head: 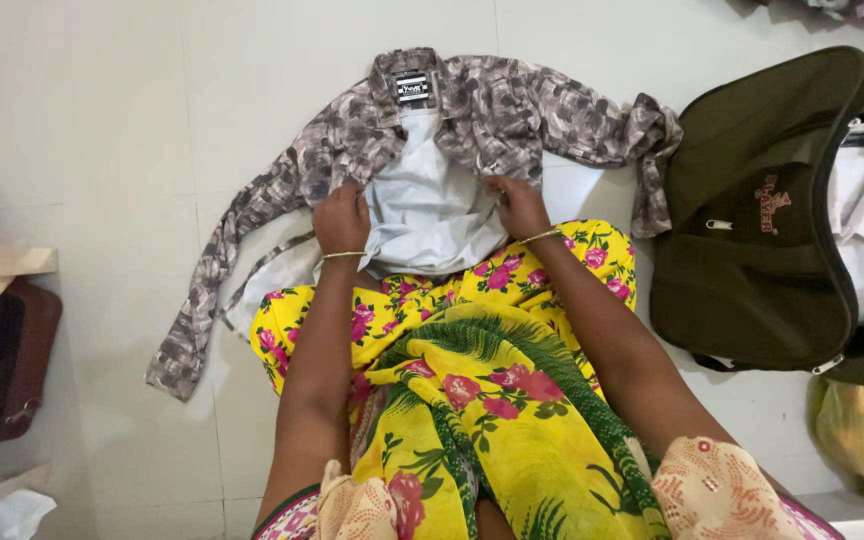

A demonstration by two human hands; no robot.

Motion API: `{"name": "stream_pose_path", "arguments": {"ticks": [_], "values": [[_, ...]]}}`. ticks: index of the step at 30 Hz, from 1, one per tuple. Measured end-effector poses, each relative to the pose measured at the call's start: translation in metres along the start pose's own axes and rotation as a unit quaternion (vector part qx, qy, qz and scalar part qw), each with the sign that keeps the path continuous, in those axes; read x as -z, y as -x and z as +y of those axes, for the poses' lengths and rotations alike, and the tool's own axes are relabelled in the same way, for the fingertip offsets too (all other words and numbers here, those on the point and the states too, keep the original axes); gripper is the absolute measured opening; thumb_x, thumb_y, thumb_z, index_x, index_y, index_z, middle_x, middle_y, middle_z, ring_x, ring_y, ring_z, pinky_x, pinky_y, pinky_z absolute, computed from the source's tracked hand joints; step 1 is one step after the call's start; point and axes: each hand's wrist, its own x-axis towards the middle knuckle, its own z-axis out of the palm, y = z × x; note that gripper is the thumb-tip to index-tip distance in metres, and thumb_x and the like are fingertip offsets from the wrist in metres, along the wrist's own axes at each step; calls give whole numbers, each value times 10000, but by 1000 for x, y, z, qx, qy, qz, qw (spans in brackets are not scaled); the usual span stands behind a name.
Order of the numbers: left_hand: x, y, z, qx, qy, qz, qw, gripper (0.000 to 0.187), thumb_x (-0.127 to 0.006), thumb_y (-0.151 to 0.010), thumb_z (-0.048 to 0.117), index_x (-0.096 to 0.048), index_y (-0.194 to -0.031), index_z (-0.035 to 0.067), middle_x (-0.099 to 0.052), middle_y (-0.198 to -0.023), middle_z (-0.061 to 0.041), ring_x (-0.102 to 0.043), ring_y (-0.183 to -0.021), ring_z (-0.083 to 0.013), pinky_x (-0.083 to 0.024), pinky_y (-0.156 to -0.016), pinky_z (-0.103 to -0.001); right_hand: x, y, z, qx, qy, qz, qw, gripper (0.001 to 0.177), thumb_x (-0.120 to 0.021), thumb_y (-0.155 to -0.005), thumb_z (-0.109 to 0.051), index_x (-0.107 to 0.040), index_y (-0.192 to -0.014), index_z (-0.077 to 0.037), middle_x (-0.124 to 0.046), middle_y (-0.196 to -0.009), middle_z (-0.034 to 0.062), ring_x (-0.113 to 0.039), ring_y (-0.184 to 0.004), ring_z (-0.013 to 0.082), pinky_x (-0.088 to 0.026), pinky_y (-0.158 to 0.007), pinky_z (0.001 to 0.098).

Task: The person takes a shirt from a bag, lays it out on the floor, and buttons the front buttons by hand. They then smooth the fabric and fold the body of the shirt.

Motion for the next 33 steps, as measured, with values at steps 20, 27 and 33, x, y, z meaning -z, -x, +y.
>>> {"name": "stream_pose_path", "arguments": {"ticks": [20,27,33], "values": [[-77,56,2,-157,-153,-224,950,359,-564,-915,200,-655,-1219,33,-579,-1303,-160,-520,-1247,-327,-450,-984,-486,-41,22,30,104,191,-205,954,445,-622,-864,-109,-662,-1307,-131,-593,-1422,99,-595,-1223,354,-524,-1013,472],[-107,78,-17,-125,-169,-341,916,385,-544,-910,184,-632,-1259,47,-542,-1392,-158,-529,-1220,-327,-442,-966,-495,-64,18,52,45,216,-339,915,533,-629,-884,-201,-562,-1411,-160,-417,-1572,97,-557,-1240,388,-488,-1020,484],[-96,78,-3,-118,-165,-372,906,381,-619,-889,297,-659,-1198,77,-584,-1325,-145,-534,-1203,-329,-379,-997,-567,-63,21,54,47,211,-363,906,477,-631,-889,-220,-605,-1362,-172,-487,-1536,82,-620,-1175,369,-522,-985,477]]}}
